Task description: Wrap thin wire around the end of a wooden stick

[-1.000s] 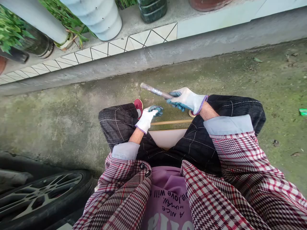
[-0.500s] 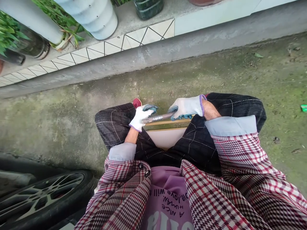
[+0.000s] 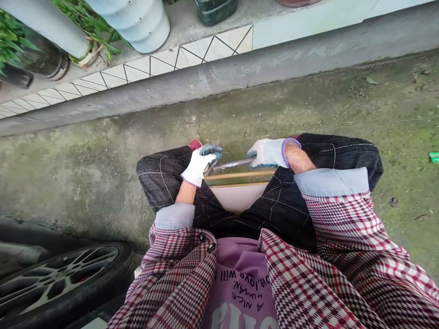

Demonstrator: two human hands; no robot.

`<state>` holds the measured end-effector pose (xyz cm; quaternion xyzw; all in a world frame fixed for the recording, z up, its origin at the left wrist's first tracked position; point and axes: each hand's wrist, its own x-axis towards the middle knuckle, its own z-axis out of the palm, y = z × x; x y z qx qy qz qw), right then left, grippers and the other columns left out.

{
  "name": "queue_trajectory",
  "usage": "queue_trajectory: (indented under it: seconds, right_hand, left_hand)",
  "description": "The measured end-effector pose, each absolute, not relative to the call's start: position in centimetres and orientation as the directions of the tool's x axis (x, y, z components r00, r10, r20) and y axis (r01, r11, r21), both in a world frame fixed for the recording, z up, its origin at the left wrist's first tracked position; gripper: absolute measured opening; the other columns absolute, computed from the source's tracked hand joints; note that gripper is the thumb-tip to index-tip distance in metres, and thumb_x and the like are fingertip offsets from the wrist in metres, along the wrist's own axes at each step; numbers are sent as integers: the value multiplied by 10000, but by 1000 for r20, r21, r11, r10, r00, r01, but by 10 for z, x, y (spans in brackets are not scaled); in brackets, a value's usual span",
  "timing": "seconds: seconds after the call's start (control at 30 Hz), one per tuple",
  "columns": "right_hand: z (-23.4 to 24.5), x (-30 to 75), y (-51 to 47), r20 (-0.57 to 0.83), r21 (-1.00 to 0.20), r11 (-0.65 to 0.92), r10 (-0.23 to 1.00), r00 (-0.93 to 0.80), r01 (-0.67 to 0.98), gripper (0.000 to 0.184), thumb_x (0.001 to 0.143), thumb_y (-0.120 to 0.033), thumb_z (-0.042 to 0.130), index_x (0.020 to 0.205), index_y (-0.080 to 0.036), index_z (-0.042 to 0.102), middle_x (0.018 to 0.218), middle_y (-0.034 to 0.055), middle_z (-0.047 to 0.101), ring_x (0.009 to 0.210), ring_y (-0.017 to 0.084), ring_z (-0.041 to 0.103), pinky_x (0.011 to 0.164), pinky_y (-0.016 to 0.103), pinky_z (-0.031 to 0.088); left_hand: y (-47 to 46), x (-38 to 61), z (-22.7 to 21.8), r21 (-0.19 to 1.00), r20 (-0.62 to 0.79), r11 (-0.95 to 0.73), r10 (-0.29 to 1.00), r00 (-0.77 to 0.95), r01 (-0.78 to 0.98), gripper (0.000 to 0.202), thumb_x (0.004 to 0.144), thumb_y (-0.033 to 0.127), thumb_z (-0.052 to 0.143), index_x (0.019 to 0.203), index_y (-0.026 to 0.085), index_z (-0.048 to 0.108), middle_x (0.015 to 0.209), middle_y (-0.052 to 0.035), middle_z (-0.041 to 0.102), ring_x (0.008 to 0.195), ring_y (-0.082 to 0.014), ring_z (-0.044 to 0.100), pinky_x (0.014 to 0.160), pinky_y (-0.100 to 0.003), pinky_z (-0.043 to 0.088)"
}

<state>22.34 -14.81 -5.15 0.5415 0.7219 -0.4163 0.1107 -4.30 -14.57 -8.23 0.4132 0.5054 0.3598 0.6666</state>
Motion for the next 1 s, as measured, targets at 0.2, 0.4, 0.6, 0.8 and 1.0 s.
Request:
queue_trajectory:
  seconds: [0.2,0.4,0.6,0.8,1.0]
  right_hand:
    - [-60,212,-142,-637,-381,129,681,-362,915,210,762,-396,666,840,-216,740,707,49,700,577,201,588,548,338,383]
    - [-49,204,-144,-640,-363,138,682,-355,921,203,783,-382,649,851,-206,726,746,71,706,617,219,606,571,342,386]
    - [-42,191,-152,-652,-407,147,644,-400,902,164,787,-345,695,847,-197,732,847,97,735,637,188,576,626,350,377]
    - [-42,192,-142,-661,-307,74,701,-269,949,221,833,-342,663,948,-176,754,881,125,734,670,221,603,626,357,390]
    - [-39,200,-132,-533,-355,-55,832,-153,933,350,857,-431,653,1096,-201,764,894,71,748,754,211,650,633,298,425]
  left_hand:
    - [-147,-37,-86,930,-362,368,912,194,5,217,565,161,776,782,159,769,854,-50,773,819,-187,671,836,-342,531]
    - [-146,-35,-93,934,-354,356,933,67,-30,195,581,136,745,774,168,752,828,-34,760,777,-168,657,788,-320,534]
    - [-155,-25,-93,924,-382,379,918,111,48,214,593,110,727,794,174,761,844,-29,768,810,-171,672,812,-314,539]
    - [-159,-19,-94,926,-377,377,921,98,22,204,577,113,731,772,170,756,753,-5,746,693,-132,624,643,-251,482]
    - [-158,-22,-87,865,-467,471,882,63,-174,273,613,176,738,886,168,745,770,-18,749,702,-140,679,618,-246,501]
